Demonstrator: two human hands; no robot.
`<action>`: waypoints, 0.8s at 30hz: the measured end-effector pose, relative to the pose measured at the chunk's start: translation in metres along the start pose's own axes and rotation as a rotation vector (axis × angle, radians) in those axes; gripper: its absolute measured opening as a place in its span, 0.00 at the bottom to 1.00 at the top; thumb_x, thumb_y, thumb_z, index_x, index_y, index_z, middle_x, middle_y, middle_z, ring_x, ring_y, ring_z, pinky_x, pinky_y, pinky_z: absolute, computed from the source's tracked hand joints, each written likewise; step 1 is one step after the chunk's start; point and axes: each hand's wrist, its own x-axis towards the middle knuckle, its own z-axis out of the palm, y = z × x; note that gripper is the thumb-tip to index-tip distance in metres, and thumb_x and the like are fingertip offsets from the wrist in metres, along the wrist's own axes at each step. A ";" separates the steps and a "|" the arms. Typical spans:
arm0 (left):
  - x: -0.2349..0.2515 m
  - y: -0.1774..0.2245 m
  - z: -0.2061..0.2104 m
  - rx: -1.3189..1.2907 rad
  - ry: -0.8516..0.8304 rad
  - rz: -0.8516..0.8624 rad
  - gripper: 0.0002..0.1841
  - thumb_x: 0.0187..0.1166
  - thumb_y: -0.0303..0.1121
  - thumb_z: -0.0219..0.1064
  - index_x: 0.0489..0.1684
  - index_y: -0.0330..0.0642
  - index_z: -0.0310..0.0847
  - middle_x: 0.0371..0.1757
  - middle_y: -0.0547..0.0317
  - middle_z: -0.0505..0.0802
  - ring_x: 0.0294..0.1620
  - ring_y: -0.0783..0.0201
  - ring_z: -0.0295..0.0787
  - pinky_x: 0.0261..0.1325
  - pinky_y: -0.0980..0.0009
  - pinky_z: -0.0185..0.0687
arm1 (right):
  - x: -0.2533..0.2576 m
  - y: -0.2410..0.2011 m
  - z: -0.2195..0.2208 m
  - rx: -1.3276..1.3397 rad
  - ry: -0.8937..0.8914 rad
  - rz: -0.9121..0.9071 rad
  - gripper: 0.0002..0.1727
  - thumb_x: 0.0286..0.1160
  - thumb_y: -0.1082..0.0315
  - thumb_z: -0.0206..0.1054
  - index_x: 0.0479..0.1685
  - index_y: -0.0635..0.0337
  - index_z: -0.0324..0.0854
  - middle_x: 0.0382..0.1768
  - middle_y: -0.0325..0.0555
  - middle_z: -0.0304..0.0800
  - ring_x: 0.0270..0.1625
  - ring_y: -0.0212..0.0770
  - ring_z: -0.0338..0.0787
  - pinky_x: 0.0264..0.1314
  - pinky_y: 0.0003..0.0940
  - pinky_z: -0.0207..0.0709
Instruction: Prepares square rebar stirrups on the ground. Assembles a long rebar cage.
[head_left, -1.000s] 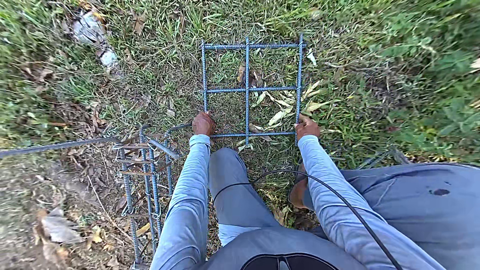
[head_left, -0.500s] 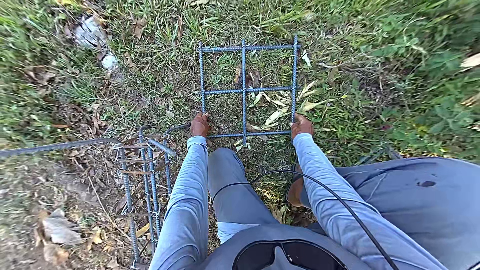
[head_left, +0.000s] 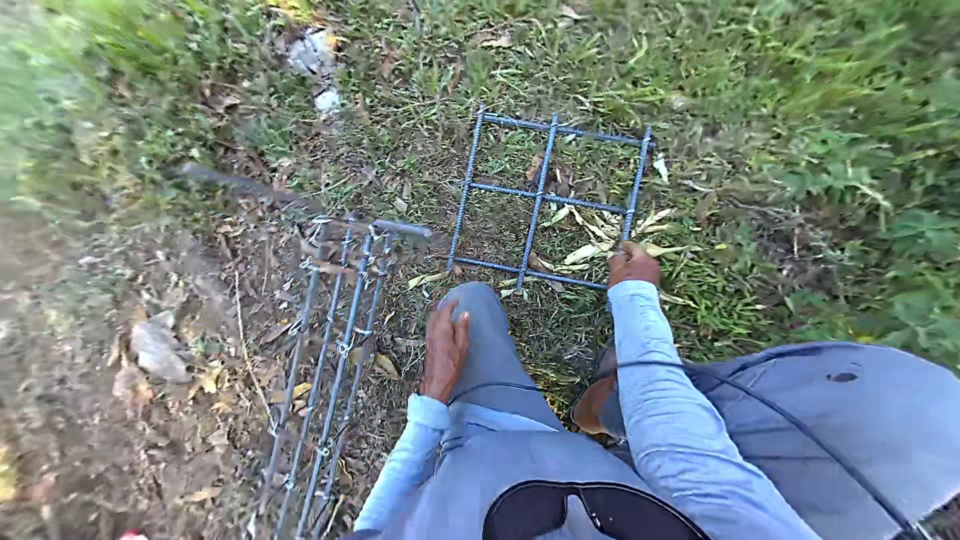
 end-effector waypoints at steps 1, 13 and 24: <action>-0.026 -0.007 -0.010 -0.049 0.023 -0.040 0.24 0.91 0.46 0.54 0.76 0.41 0.79 0.69 0.48 0.89 0.73 0.55 0.84 0.78 0.54 0.78 | -0.013 -0.010 -0.001 -0.013 -0.019 -0.066 0.23 0.90 0.60 0.57 0.78 0.59 0.78 0.70 0.67 0.84 0.77 0.67 0.80 0.82 0.66 0.66; -0.283 -0.153 0.007 -1.202 0.838 -1.012 0.28 0.95 0.52 0.41 0.80 0.39 0.60 0.55 0.42 0.84 0.43 0.51 0.86 0.44 0.52 0.86 | -0.161 -0.097 0.059 -0.299 -0.429 -0.734 0.21 0.90 0.57 0.58 0.70 0.57 0.84 0.64 0.61 0.90 0.71 0.64 0.86 0.78 0.68 0.70; -0.266 -0.150 -0.072 -1.308 0.779 -0.835 0.46 0.87 0.70 0.28 0.90 0.38 0.51 0.77 0.35 0.77 0.66 0.46 0.84 0.62 0.50 0.84 | -0.124 -0.070 -0.049 -0.483 -0.333 -1.071 0.18 0.86 0.53 0.66 0.64 0.51 0.89 0.52 0.61 0.95 0.58 0.69 0.92 0.64 0.81 0.75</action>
